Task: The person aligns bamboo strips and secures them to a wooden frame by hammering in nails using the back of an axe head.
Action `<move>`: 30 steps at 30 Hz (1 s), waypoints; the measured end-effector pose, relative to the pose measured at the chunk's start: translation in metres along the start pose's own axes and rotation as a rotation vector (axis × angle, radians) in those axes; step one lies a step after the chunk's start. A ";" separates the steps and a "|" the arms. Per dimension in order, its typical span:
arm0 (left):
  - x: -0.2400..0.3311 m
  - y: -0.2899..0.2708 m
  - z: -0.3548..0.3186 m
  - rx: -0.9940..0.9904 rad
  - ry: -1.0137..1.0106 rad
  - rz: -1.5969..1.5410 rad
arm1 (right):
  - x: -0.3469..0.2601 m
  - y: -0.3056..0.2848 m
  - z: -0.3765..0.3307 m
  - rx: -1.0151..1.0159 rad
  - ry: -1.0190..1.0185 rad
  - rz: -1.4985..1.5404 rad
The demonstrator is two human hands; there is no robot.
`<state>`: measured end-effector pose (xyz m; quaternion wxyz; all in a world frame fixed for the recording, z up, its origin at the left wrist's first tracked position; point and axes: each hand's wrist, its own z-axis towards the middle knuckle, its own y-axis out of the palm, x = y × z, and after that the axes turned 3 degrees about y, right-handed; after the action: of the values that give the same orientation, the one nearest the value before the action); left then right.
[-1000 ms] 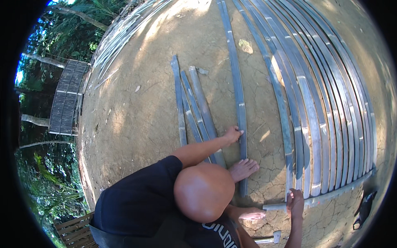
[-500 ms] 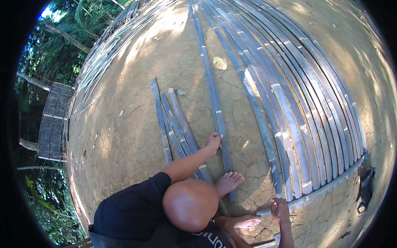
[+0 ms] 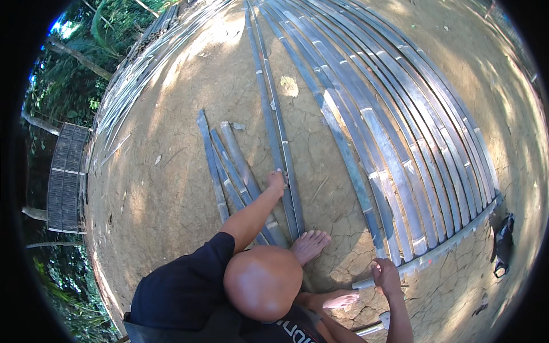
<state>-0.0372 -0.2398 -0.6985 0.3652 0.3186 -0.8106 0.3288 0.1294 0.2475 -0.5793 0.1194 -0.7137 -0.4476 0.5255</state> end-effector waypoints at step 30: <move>0.114 0.162 -0.068 -0.299 0.005 -0.442 | -0.126 0.020 0.147 0.185 -0.042 0.351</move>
<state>-0.1938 -0.1251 -0.6204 0.4732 0.4295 -0.7600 0.1183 0.0078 0.0957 -0.5733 0.0815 -0.7557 -0.2685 0.5918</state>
